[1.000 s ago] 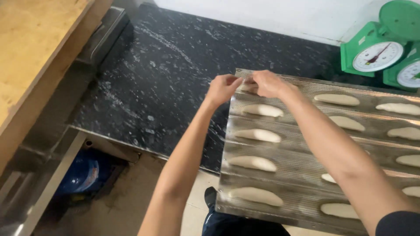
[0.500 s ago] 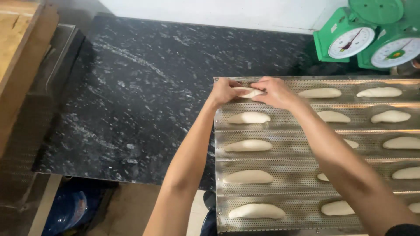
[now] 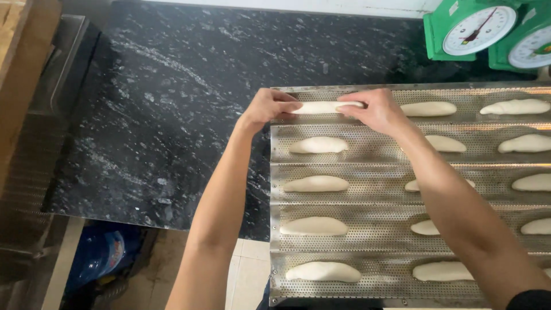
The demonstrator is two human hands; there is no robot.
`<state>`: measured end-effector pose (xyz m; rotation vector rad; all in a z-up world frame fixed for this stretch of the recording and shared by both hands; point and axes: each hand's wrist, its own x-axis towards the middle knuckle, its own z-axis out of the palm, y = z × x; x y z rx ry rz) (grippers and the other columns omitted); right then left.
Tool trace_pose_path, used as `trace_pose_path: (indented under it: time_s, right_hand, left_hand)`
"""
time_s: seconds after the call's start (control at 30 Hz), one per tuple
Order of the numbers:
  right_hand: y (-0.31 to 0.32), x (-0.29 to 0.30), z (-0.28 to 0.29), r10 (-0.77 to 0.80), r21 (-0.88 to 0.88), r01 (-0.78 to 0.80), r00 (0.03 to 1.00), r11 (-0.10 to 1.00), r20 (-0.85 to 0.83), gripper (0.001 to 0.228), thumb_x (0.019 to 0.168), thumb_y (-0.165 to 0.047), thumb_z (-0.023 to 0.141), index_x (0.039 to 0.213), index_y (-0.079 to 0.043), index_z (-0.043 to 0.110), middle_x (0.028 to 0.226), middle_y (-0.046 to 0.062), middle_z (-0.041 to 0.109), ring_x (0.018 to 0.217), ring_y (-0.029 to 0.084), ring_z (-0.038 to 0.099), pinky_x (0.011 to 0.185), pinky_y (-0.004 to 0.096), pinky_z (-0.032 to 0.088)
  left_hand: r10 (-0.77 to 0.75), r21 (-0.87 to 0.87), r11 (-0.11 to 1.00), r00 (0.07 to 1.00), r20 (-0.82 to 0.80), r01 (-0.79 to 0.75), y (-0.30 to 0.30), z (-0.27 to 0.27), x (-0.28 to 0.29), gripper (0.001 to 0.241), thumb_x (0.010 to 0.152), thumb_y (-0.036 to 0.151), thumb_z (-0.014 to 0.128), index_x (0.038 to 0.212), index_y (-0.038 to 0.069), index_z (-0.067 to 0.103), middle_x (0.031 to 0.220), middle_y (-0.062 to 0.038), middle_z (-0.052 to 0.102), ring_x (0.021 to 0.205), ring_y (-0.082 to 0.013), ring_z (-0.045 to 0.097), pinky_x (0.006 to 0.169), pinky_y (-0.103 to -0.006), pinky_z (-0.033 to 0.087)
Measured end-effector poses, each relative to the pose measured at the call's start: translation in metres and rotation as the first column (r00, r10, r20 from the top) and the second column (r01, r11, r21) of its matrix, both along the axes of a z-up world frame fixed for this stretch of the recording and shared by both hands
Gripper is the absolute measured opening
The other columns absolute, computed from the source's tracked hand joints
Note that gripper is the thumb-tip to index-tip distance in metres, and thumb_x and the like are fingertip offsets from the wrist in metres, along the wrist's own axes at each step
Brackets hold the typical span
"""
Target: Placing individual dough pieces onto a baking tray and loading the trays into a storage rack.
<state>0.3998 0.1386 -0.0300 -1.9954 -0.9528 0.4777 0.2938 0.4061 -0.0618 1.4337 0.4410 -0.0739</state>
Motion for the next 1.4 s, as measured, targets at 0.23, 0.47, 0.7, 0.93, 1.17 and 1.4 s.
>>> trace_pose_path:
  time_s: [0.23, 0.47, 0.7, 0.93, 1.17, 1.4]
  right_hand:
    - [-0.017, 0.014, -0.025, 0.041, -0.179, 0.041, 0.9, 0.983, 0.434, 0.023, 0.092, -0.022, 0.08, 0.114, -0.014, 0.078, 0.105, 0.011, 0.075, 0.095, 0.027, 0.072, 0.084, 0.034, 0.057]
    - [-0.009, -0.008, -0.002, 0.026, -0.093, 0.011, 0.922, 0.996, 0.387, 0.021, 0.098, -0.021, 0.074, 0.115, -0.008, 0.076, 0.106, 0.015, 0.072, 0.095, 0.026, 0.069, 0.089, 0.034, 0.054]
    - [0.051, -0.084, -0.011, 0.364, -0.321, -0.263, 0.878, 0.91, 0.31, 0.023, 0.094, -0.023, 0.071, 0.112, -0.011, 0.074, 0.102, 0.01, 0.072, 0.099, 0.02, 0.067, 0.088, 0.03, 0.054]
    - [0.031, -0.087, 0.048, 0.275, -0.315, -0.225, 0.954, 0.922, 0.123, 0.037, 0.091, -0.016, 0.072, 0.124, 0.001, 0.067, 0.118, 0.016, 0.068, 0.109, 0.032, 0.065, 0.095, 0.039, 0.054]
    - [0.002, -0.089, 0.036, 0.09, -0.29, -0.082, 0.996, 0.953, 0.013, 0.04, 0.091, -0.009, 0.072, 0.127, 0.006, 0.064, 0.12, 0.023, 0.067, 0.102, 0.032, 0.069, 0.087, 0.038, 0.057]
    - [-0.018, -0.086, 0.011, 0.035, 0.24, 0.071, 0.91, 0.968, -0.412, 0.052, 0.092, -0.014, 0.07, 0.137, 0.007, 0.055, 0.13, 0.018, 0.06, 0.1, 0.024, 0.067, 0.081, 0.033, 0.057]
  left_hand:
    - [0.088, 0.677, 0.734, 0.983, -0.164, 0.047, 0.006, -0.023, 0.004, 0.047, 0.057, 0.052, 0.095, 0.091, 0.021, 0.084, 0.083, -0.009, 0.077, 0.086, -0.0298, 0.076, 0.082, -0.0399, 0.063]
    - [0.202, 0.685, 0.707, 0.978, 0.042, -0.176, 0.004, -0.004, -0.037, 0.046, 0.07, 0.058, 0.087, 0.096, 0.02, 0.081, 0.088, -0.003, 0.079, 0.09, -0.0289, 0.076, 0.08, -0.0393, 0.06]
    - [0.058, 0.482, 0.871, 0.994, 0.093, -0.096, -0.042, 0.023, -0.081, 0.031, 0.095, 0.042, 0.073, 0.106, 0.015, 0.082, 0.092, -0.009, 0.08, 0.087, -0.026, 0.079, 0.085, -0.0365, 0.06]
    - [-0.207, 0.443, 0.866, 0.973, -0.102, 0.231, -0.071, 0.027, -0.07, 0.065, 0.096, 0.067, 0.049, 0.109, 0.01, 0.079, 0.11, -0.018, 0.077, 0.119, -0.0402, 0.066, 0.105, -0.0508, 0.049]
    - [-0.211, 0.484, 0.847, 0.975, -0.074, 0.22, -0.08, 0.058, -0.077, 0.047, 0.084, 0.037, 0.081, 0.116, 0.002, 0.077, 0.117, -0.022, 0.075, 0.118, -0.041, 0.068, 0.104, -0.049, 0.052]
    - [-0.067, 0.001, 0.998, 0.99, 0.125, 0.067, -0.058, 0.049, -0.079, 0.041, 0.078, 0.019, 0.089, 0.111, -0.002, 0.077, 0.098, -0.015, 0.076, 0.08, -0.0167, 0.072, 0.073, -0.03, 0.061]
